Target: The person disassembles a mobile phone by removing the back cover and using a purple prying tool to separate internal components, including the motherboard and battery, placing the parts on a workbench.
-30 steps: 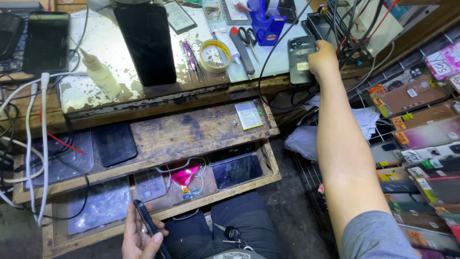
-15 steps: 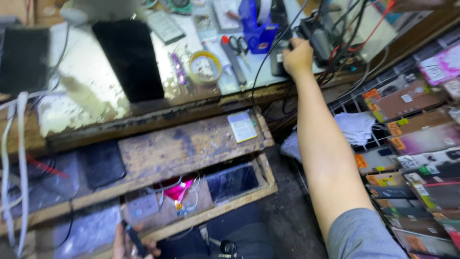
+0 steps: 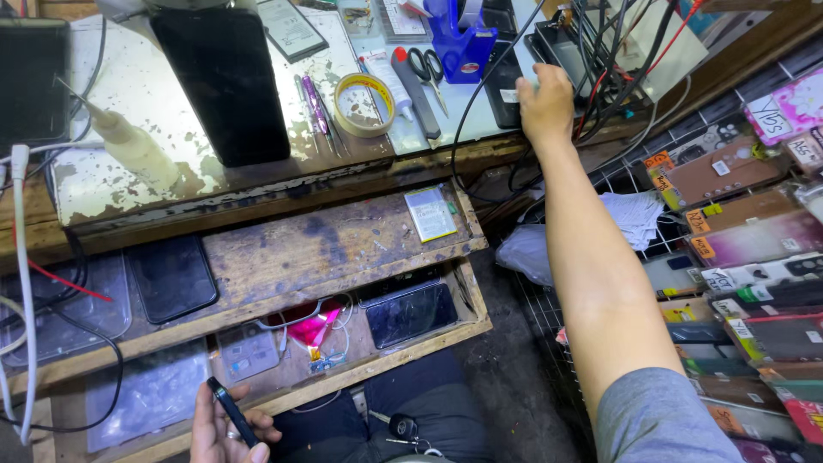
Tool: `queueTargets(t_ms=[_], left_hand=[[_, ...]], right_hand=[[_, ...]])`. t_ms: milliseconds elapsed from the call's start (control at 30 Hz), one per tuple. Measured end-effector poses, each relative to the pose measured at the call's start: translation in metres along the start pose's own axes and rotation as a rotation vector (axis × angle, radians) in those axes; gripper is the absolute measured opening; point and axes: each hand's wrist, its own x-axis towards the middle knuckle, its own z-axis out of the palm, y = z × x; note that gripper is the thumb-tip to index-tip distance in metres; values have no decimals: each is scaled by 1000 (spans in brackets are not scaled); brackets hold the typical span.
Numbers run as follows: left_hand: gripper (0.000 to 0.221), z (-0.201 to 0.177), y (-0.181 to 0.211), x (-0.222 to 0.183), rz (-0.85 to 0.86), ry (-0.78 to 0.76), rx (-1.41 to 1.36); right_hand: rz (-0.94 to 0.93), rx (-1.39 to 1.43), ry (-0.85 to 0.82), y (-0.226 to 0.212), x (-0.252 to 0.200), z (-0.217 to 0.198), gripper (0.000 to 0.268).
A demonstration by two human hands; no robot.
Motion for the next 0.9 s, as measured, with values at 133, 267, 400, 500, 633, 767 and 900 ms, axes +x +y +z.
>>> queueTargets(t_ms=[133, 267, 400, 500, 633, 767, 900], left_hand=[[105, 12, 21, -5, 74, -10, -22], [106, 28, 41, 1, 14, 35, 6], [105, 47, 58, 8, 22, 3, -20], [103, 57, 68, 7, 6, -2, -8], [104, 64, 73, 12, 32, -64, -19], [104, 57, 70, -10, 36, 22, -58], [105, 45, 64, -12, 37, -1, -26]], right_hand=[[-2, 306, 171, -69, -40, -27, 14], [-76, 453, 186, -159, -158, -63, 5], [-244, 480, -324, -200, -258, -78, 8], [-244, 321, -782, -195, -283, -60, 25], [-33, 22, -1068, -172, -280, -34, 51], [-13, -135, -1172, -173, -283, -26, 55], [-51, -157, -1146, -175, -275, -29, 62]])
